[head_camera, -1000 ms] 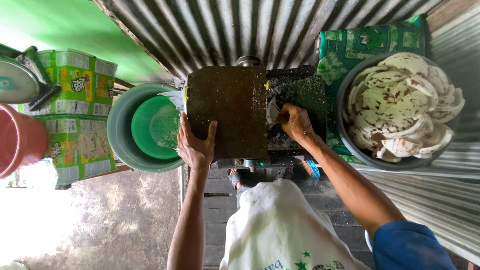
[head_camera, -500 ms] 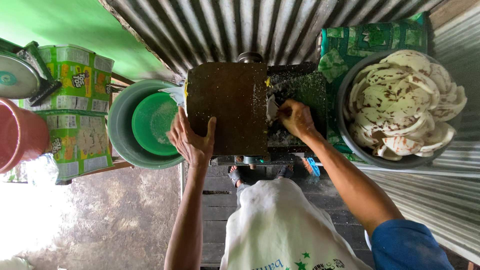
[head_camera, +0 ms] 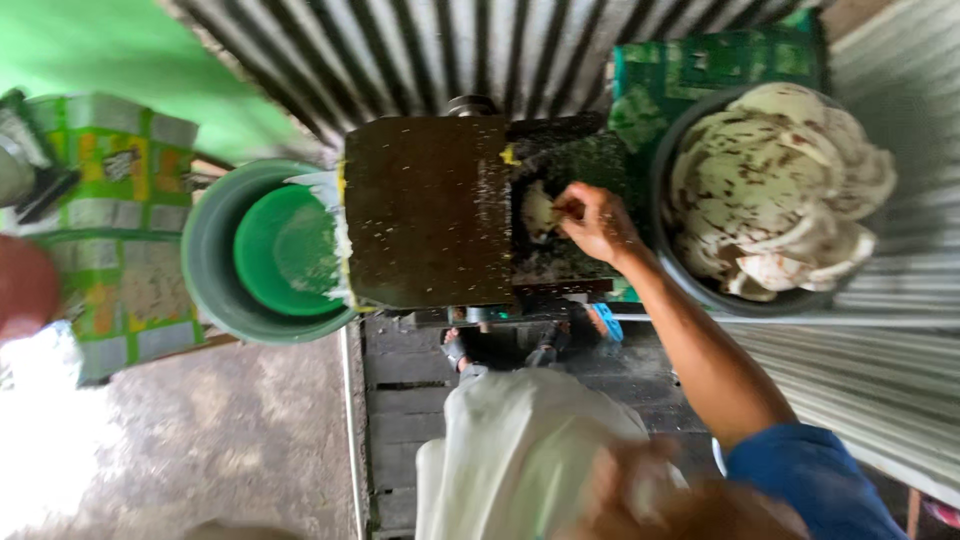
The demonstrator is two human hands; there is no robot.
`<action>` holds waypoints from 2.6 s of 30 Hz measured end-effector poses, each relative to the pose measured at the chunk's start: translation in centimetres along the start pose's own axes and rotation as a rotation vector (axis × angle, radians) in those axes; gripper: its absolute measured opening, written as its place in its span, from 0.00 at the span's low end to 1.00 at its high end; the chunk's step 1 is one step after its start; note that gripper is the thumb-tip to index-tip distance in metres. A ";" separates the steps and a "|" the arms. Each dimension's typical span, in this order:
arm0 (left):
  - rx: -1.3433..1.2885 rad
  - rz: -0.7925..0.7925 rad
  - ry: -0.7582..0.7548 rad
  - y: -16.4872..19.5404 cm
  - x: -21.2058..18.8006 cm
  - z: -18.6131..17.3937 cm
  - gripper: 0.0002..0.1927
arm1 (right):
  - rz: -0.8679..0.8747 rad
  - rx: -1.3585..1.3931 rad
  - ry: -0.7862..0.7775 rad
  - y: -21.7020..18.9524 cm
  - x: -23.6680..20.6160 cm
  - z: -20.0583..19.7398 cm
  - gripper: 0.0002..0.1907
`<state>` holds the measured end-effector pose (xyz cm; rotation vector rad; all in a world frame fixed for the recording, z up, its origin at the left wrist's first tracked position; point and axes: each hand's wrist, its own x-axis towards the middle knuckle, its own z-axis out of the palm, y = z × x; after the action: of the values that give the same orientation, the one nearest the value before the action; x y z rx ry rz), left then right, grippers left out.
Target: The person presses halved coconut pieces against a rotating manual grater to shred the flesh, holding the machine steady with one hand while moving each coconut half with the other. Shredded coconut collects in the machine and falls into a green basin below, and a large bowl of ungrated coconut halves sits beside the work area.
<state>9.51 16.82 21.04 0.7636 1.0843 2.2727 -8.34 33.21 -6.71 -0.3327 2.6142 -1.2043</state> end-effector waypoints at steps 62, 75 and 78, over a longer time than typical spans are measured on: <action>1.758 -0.402 1.424 -9.2 -12.2 -26.2 0.59 | -0.119 -0.056 0.054 -0.8 0.3 3.6 0.12; 1.786 -0.389 1.409 -9.2 -12.3 -26.3 0.59 | -0.148 -0.163 0.034 -1.3 1.0 3.6 0.17; 1.786 -0.376 1.405 -9.2 -12.3 -26.3 0.58 | -0.155 -0.203 0.033 -1.1 1.1 3.7 0.16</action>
<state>2.48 0.22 -3.42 -0.8356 3.3720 0.6350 -8.15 29.54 -8.36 -0.5669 2.7899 -0.9971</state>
